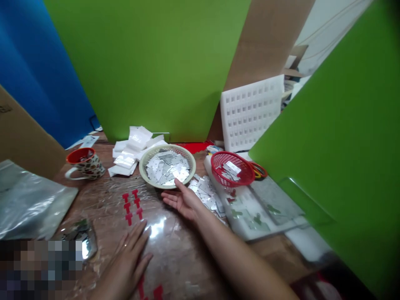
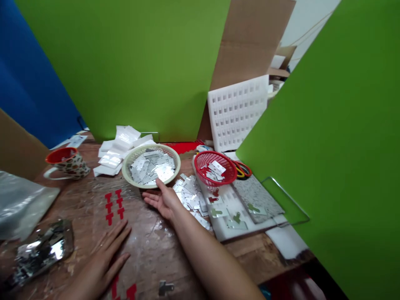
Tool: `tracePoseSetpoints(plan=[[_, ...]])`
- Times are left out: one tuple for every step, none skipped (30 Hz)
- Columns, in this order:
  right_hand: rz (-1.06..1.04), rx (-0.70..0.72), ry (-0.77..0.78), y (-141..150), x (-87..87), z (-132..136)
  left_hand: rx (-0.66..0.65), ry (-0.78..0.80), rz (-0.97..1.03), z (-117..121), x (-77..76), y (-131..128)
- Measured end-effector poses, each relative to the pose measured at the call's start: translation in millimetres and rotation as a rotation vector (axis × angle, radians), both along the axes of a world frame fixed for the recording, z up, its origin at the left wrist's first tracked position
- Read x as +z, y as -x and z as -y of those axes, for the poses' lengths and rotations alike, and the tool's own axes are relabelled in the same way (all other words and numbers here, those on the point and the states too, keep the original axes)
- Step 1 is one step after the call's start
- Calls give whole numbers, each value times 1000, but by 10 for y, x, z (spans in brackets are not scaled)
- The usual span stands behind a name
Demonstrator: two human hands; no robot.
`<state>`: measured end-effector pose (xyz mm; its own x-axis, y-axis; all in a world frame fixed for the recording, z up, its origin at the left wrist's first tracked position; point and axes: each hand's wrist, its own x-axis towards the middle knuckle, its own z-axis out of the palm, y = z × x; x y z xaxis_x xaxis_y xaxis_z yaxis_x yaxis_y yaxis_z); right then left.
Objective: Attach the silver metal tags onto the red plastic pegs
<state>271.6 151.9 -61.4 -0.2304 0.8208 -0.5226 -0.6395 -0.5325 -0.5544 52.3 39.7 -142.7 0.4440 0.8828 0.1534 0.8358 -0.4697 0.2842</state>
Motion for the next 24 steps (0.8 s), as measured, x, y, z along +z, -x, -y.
tracePoseSetpoints(plan=[[2,-3,-8,1,-14,22,-10,-4,-7,-23,5,17],[5,-7,-17,6,-24,43,-18,-9,-12,-42,11,36],[10,-10,-27,13,-28,66,-29,-11,-15,-53,18,57],[16,-12,-38,20,-27,91,-42,-8,-16,-57,25,80],[23,-15,-49,25,-21,121,-54,-2,-17,-51,30,103],[31,-16,-61,26,-11,158,-59,7,-17,-36,32,123],[40,-17,-75,23,0,203,-57,14,-19,-14,30,138],[49,-15,-90,13,9,259,-44,16,-21,15,23,146],[55,-11,-103,-1,14,324,-20,12,-25,47,12,145],[69,-2,-118,-19,13,398,14,1,-28,80,1,132],[95,12,-135,-40,4,479,50,-13,-31,111,-8,109],[133,29,-152,-62,-11,564,80,-21,-34,137,-11,77],[209,55,-181,-84,-31,653,101,-21,-36,158,-4,38],[292,83,-209,-105,-52,742,107,-13,-32,171,13,-3],[384,110,-240,-126,-72,831,93,7,-28,177,41,-44],[475,143,-271,-148,-89,919,77,28,-19,177,80,-78],[550,173,-295,-172,-103,1007,68,46,-9,174,126,-103],[612,208,-309,-199,-115,1093,73,66,-2,171,176,-116],[659,246,-315,-229,-130,1179,86,81,1,171,226,-118],[703,281,-329,-261,-149,1262,99,98,-4,178,272,-111],[753,313,-363,-290,-175,1341,103,115,-16,192,308,-96],[816,344,-424,-313,-208,1413,94,128,-33,215,334,-76],[893,379,-506,-327,-247,1476,77,136,-53,244,346,-55],[975,426,-593,-326,-288,1525,63,137,-73,278,347,-35]])
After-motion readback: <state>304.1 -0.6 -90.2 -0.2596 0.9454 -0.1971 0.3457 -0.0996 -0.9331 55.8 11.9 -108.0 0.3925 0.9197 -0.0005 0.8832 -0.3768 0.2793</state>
